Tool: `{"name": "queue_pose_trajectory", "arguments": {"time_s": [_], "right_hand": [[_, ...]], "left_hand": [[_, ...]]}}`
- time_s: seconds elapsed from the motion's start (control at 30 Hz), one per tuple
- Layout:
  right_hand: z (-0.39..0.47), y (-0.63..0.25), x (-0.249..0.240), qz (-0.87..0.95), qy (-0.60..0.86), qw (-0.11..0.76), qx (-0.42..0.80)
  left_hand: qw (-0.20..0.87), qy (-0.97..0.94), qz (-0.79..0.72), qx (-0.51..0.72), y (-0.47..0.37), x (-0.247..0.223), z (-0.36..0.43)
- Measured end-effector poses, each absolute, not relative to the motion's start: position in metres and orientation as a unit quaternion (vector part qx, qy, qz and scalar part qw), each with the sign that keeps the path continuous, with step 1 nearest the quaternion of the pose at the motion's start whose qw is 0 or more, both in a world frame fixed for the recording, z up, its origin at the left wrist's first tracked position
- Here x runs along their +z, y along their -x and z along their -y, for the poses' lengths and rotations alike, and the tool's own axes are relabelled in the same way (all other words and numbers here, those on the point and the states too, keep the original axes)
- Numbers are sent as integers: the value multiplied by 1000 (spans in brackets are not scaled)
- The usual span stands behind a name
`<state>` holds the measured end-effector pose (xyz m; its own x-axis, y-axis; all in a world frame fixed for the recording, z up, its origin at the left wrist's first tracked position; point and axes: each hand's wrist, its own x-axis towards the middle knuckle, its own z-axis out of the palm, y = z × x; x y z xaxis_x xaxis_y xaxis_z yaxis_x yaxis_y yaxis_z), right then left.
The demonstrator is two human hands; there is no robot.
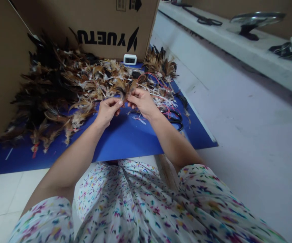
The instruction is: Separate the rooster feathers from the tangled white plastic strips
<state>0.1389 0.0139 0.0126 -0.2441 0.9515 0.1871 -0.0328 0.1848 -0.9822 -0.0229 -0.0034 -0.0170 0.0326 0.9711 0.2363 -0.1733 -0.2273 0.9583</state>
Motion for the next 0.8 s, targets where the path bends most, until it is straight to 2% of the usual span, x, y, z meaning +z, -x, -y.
{"name": "queue_pose_trajectory", "arguments": {"time_s": [0.8], "right_hand": [[-15, -139, 10, 601, 379, 489, 507]], "left_hand": [[449, -556, -407, 569, 24, -20, 2]]}}
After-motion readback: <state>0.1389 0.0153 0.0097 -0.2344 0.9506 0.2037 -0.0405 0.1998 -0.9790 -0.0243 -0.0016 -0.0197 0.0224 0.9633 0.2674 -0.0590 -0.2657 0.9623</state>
